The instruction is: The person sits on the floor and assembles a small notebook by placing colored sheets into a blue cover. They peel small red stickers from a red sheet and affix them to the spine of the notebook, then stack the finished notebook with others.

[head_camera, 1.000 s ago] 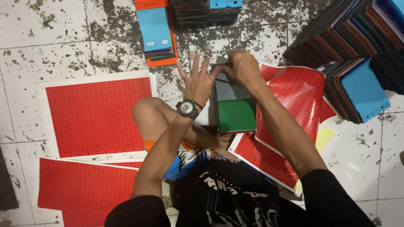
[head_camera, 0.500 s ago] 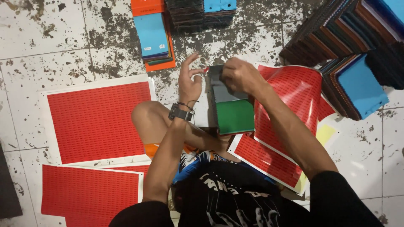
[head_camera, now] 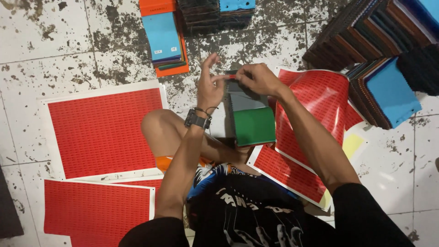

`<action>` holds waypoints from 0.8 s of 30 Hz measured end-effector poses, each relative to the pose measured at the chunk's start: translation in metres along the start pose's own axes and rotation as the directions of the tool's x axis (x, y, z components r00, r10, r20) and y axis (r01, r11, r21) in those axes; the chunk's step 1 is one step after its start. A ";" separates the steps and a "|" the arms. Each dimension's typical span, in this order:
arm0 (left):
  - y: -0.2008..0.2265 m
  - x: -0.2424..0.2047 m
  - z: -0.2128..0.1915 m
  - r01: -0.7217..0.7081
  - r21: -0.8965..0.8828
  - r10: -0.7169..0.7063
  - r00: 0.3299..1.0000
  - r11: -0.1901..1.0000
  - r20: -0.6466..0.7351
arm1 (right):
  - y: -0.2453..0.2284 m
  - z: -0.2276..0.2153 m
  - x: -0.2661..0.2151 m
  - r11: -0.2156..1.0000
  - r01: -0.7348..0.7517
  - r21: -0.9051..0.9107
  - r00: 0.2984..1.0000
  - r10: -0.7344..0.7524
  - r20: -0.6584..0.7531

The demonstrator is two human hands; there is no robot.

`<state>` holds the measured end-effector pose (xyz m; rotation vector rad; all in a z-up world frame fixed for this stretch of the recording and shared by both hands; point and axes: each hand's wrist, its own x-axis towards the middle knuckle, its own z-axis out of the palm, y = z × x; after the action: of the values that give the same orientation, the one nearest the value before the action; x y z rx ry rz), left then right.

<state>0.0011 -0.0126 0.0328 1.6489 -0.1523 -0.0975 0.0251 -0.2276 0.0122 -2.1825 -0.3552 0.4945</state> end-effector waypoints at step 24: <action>-0.048 -0.012 0.001 -0.284 0.938 0.348 0.915 0.198 0.204 | -0.009 0.008 0.025 0.848 -0.068 -0.526 0.977 -0.050 -0.207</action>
<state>-0.0085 -0.0076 -0.0151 2.8458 -0.6233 0.4877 0.0425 -0.2068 0.0092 -2.7489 -0.3981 0.1655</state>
